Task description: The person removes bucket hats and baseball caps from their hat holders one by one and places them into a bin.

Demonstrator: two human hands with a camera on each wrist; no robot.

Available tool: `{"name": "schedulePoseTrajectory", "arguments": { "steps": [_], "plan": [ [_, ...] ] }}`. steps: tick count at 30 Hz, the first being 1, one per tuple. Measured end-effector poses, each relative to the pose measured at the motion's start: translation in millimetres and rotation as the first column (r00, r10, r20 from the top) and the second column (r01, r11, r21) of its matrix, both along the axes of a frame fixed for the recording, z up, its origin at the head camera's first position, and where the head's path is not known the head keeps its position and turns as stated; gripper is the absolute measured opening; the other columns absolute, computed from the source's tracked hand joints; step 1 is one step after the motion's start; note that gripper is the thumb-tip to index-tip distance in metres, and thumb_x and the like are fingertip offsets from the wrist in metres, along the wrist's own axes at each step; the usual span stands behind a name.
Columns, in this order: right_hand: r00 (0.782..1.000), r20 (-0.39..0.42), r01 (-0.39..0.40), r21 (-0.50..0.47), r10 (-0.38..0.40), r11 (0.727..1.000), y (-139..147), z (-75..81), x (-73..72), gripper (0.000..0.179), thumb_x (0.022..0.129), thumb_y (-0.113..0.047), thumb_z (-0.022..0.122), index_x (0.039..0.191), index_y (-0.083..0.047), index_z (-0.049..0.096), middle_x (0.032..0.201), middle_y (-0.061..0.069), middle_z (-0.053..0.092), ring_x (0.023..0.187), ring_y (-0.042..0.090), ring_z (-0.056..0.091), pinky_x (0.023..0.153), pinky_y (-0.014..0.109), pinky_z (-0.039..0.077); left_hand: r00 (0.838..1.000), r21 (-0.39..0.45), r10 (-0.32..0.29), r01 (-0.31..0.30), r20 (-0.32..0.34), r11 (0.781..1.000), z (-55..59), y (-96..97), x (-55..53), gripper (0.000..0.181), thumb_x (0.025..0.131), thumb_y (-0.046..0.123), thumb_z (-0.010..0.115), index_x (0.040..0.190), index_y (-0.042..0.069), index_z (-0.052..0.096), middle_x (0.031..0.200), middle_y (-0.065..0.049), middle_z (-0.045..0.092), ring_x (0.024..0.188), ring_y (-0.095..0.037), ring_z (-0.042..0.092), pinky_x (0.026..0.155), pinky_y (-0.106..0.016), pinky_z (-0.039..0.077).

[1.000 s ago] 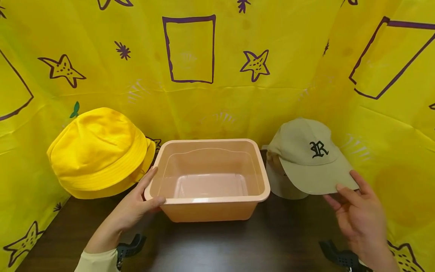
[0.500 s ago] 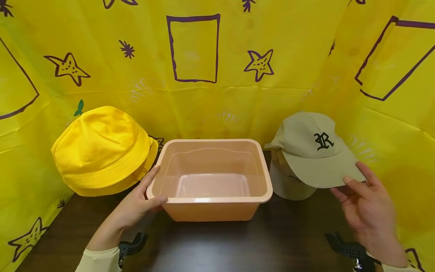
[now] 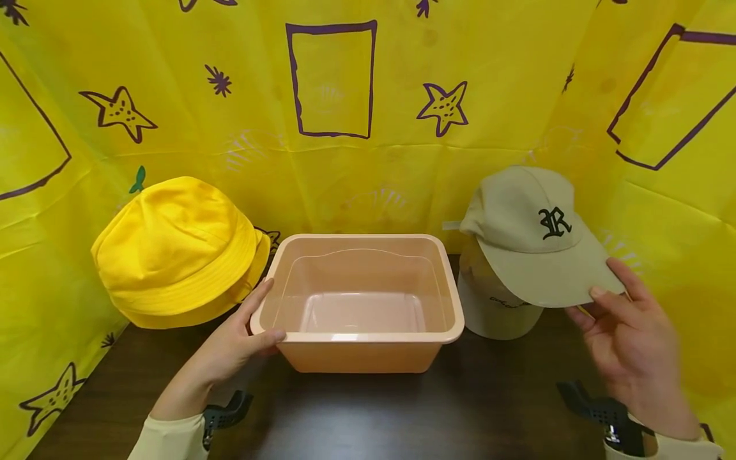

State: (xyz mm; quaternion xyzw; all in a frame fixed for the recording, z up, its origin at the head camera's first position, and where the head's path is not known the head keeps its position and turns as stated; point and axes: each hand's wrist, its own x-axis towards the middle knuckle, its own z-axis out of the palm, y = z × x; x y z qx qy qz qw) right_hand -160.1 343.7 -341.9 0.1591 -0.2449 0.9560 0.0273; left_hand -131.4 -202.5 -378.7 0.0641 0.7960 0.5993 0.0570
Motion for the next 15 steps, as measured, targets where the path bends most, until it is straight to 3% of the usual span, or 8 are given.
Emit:
{"name": "schedulePoseTrajectory", "arguments": {
  "steps": [6,11,15],
  "plan": [
    [1.0,0.002,0.001,0.042,-0.002,0.999,2.8,6.1,-3.3,0.051,0.1,0.019,0.025,0.142,0.002,0.049,0.134,0.017,0.056,0.103,0.041,0.066,0.08,0.052,0.055,1.0,0.003,0.006,-0.006,0.013,1.0,1.9,0.5,0.7,0.1,0.085,0.03,0.082,0.161,0.022,0.017,0.165,-0.003,0.002,0.118,-0.038,0.049,0.082,-0.037,0.054],
    [1.0,0.008,-0.02,0.005,0.02,1.0,5.5,9.9,-6.6,0.049,0.101,0.018,0.025,0.14,0.003,0.051,0.131,0.018,0.056,0.103,0.041,0.065,0.082,0.053,0.054,1.0,0.011,-0.002,0.002,0.009,1.0,2.1,0.6,0.8,0.101,0.085,0.03,0.082,0.161,0.022,0.016,0.165,-0.004,0.001,0.118,-0.038,0.049,0.084,-0.038,0.054],
    [0.999,-0.033,-0.043,-0.008,0.042,0.999,6.6,16.9,-10.7,0.048,0.102,0.016,0.023,0.14,0.005,0.05,0.132,0.02,0.056,0.105,0.041,0.064,0.084,0.052,0.053,1.0,0.023,-0.002,0.002,0.015,1.0,1.6,0.8,0.7,0.101,0.085,0.029,0.082,0.161,0.022,0.016,0.165,-0.004,0.001,0.116,-0.039,0.05,0.083,-0.038,0.054]
  ]
}}
